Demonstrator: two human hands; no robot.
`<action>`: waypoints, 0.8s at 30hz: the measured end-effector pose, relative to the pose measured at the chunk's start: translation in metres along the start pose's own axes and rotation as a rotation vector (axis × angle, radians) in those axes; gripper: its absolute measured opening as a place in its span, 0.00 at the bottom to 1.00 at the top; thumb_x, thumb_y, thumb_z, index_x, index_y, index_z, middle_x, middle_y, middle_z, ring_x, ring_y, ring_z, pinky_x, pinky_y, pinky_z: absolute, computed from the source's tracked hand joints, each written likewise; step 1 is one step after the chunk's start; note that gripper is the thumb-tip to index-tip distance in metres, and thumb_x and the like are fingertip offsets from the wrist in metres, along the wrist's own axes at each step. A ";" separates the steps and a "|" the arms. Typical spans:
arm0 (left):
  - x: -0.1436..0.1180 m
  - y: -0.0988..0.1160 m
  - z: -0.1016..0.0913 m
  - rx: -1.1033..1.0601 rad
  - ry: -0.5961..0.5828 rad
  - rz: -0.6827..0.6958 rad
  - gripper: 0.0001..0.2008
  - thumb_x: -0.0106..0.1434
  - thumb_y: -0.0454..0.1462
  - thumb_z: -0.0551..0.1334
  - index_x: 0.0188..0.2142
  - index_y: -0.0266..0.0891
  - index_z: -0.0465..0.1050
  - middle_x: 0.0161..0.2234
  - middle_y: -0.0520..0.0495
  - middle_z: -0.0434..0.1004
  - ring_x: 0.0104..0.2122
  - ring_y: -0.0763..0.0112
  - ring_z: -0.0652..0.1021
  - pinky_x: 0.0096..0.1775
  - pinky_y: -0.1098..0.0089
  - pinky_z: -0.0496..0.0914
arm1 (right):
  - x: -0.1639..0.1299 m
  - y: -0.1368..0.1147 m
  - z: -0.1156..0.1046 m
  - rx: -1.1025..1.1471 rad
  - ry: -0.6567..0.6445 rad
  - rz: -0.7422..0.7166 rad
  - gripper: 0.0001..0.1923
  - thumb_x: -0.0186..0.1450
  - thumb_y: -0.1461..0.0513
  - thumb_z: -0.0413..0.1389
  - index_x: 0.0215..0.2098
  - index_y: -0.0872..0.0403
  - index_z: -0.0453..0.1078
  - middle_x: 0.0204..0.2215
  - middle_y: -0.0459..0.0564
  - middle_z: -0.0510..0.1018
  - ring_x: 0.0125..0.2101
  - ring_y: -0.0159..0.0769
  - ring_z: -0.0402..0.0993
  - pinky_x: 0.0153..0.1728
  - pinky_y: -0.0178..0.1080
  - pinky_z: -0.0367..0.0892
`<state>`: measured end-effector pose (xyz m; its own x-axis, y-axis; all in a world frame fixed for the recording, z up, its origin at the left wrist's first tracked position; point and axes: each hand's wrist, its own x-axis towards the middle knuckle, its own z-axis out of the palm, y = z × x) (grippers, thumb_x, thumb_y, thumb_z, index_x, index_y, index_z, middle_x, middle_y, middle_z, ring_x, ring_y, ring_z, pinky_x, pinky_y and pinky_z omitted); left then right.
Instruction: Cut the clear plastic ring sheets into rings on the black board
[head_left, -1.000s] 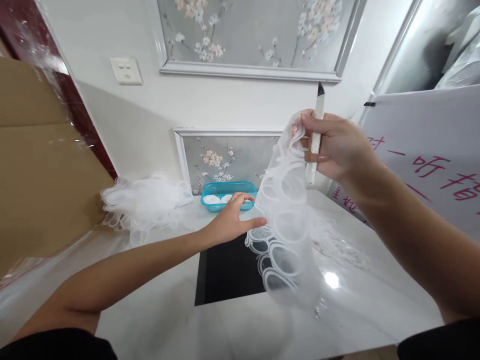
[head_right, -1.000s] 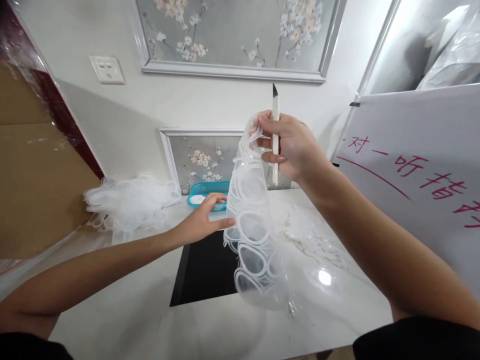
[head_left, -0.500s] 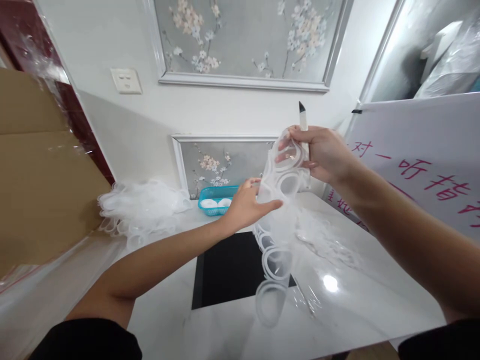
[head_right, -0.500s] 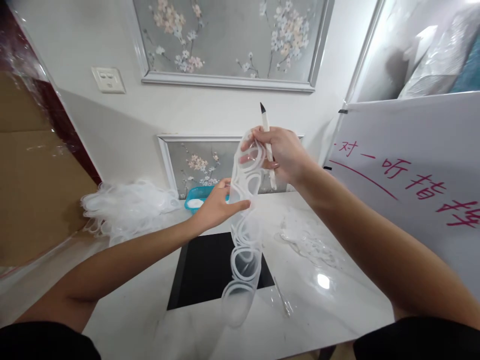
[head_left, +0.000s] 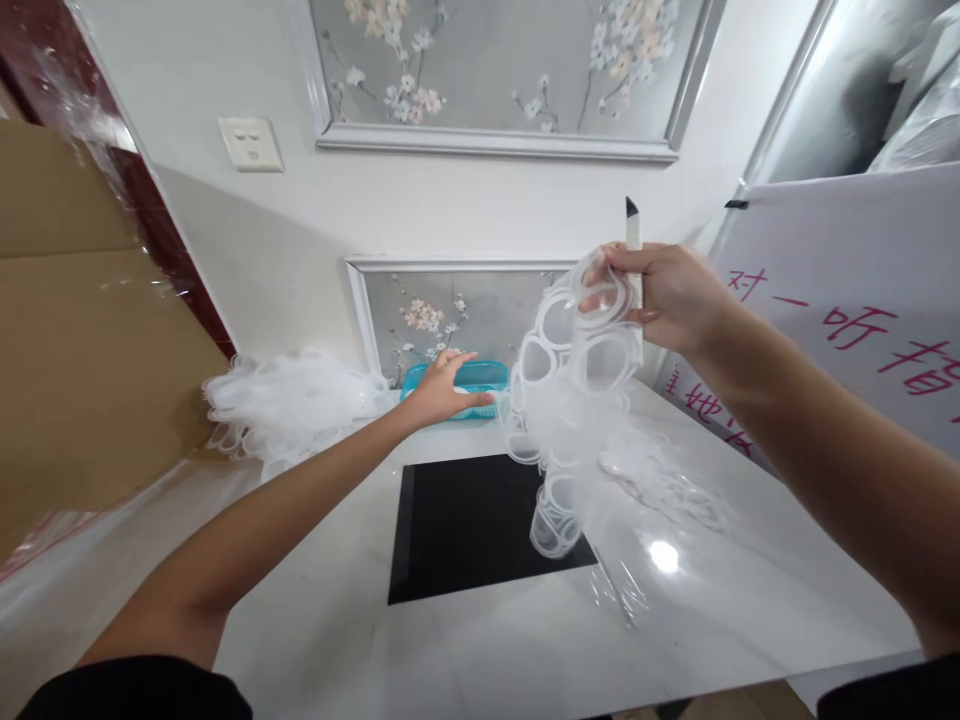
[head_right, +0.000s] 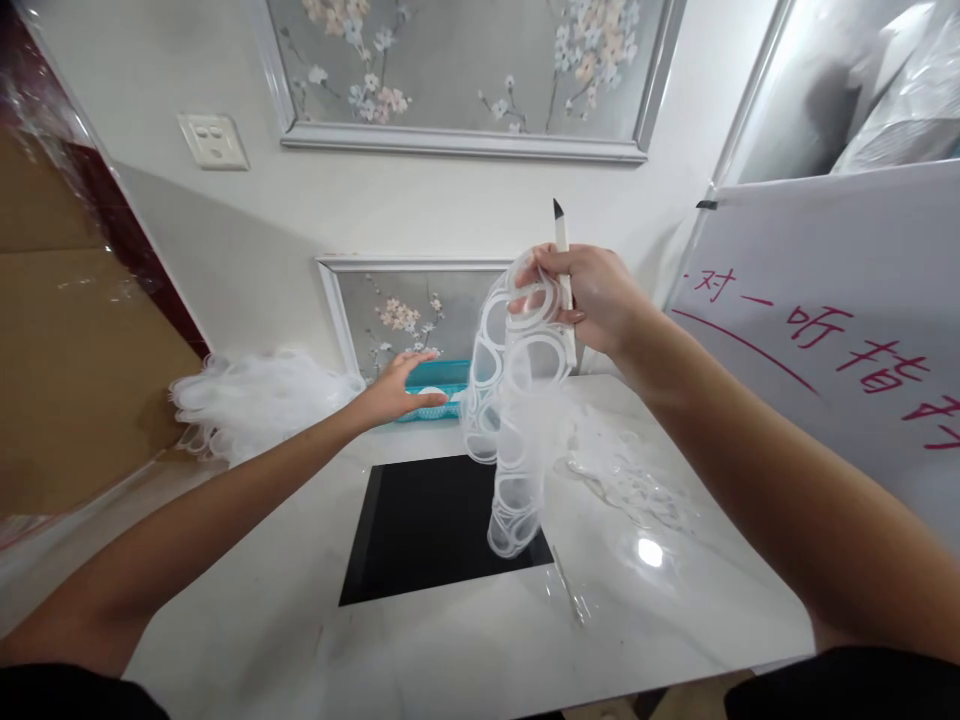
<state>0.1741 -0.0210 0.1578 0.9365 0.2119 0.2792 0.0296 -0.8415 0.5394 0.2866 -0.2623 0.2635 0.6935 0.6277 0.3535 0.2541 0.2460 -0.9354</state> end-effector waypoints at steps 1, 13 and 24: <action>0.002 -0.003 0.005 -0.010 -0.040 0.008 0.45 0.50 0.52 0.68 0.63 0.40 0.56 0.63 0.37 0.51 0.63 0.51 0.55 0.61 0.56 0.52 | 0.000 0.000 0.003 0.005 -0.013 0.018 0.12 0.66 0.62 0.49 0.26 0.57 0.66 0.22 0.51 0.70 0.21 0.29 0.70 0.10 0.31 0.37; 0.023 -0.025 0.029 -0.370 -0.424 0.236 0.14 0.55 0.47 0.65 0.34 0.40 0.77 0.51 0.48 0.72 0.52 0.60 0.71 0.55 0.64 0.63 | 0.019 0.013 -0.008 0.058 -0.049 -0.011 0.13 0.66 0.69 0.43 0.25 0.58 0.61 0.21 0.45 0.64 0.14 0.22 0.62 0.10 0.29 0.36; 0.030 -0.032 -0.100 -0.068 0.290 0.191 0.17 0.47 0.48 0.69 0.27 0.36 0.76 0.48 0.43 0.72 0.50 0.59 0.71 0.54 0.61 0.62 | 0.049 0.037 -0.029 -0.076 0.167 -0.081 0.10 0.70 0.63 0.48 0.29 0.56 0.61 0.24 0.45 0.67 0.19 0.24 0.70 0.11 0.27 0.40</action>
<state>0.1668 0.0620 0.2282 0.7846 0.1947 0.5886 -0.1684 -0.8468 0.5046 0.3490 -0.2440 0.2461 0.7697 0.4751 0.4264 0.3588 0.2304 -0.9045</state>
